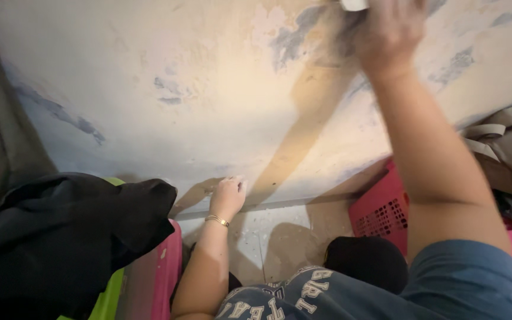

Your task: The person is sanding a wall using a sanding block. They are kneeling on the floor and using their right hand to sand the wall in a circular motion while their left hand is placed on the wall for support.

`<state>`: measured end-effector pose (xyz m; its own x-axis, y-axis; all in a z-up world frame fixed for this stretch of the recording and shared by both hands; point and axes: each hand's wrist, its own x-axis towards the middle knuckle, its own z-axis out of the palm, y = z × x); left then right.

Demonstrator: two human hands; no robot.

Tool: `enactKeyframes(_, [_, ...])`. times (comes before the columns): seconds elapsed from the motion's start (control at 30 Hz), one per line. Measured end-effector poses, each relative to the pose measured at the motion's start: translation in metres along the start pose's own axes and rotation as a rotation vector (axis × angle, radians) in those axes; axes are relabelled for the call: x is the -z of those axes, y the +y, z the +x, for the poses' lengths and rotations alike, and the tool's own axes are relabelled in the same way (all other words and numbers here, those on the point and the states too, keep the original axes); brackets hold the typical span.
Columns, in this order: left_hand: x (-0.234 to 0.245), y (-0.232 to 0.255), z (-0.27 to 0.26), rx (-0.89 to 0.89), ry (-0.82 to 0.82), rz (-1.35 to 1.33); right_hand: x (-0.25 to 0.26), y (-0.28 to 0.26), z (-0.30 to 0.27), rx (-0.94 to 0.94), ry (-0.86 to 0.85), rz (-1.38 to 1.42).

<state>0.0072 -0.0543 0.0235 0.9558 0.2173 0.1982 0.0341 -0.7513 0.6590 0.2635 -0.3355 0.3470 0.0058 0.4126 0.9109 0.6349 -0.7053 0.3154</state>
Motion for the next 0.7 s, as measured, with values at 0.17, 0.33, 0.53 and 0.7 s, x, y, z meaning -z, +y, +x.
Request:
enactKeyframes(0.17, [-0.015,-0.002,0.008,-0.019,-0.077,0.068,-0.009,-0.1,-0.011,0.575,-0.069,-0.146])
enactKeyframes(0.33, [-0.018,-0.012,0.002,-0.04,-0.075,0.034,-0.004,0.009,-0.011,0.402,0.029,-0.217])
enactKeyframes(0.53, [-0.019,-0.009,0.006,-0.062,-0.065,0.042,-0.029,-0.062,-0.023,0.379,-0.069,-0.079])
enactKeyframes(0.7, [-0.028,-0.009,0.005,-0.077,-0.132,0.05,-0.006,-0.044,-0.006,0.553,-0.008,-0.144])
